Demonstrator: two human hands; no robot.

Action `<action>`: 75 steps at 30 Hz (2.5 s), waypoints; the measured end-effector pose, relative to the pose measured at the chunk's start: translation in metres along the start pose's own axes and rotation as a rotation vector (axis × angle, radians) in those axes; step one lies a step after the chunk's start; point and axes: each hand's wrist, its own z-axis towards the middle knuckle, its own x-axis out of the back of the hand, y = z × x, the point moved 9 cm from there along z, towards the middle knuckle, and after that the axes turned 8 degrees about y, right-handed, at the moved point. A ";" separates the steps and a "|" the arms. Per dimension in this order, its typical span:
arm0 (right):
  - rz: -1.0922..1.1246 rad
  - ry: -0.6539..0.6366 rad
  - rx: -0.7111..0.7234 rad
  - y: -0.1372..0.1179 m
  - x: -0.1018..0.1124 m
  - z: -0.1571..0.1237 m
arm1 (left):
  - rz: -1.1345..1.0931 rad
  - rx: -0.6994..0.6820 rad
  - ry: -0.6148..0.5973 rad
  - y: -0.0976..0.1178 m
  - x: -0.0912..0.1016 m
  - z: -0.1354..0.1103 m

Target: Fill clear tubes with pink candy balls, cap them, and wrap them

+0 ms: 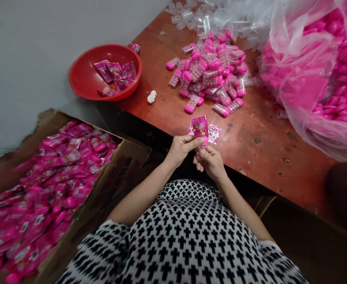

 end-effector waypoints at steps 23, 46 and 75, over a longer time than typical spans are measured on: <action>-0.226 0.122 0.132 -0.009 0.009 -0.003 | -0.194 0.197 -0.012 -0.018 -0.012 -0.009; -0.098 0.214 0.093 -0.005 0.013 -0.004 | -0.340 0.175 0.148 -0.019 -0.007 -0.018; -0.030 0.079 0.025 -0.013 -0.006 0.009 | -0.354 -0.111 0.400 0.028 0.087 -0.048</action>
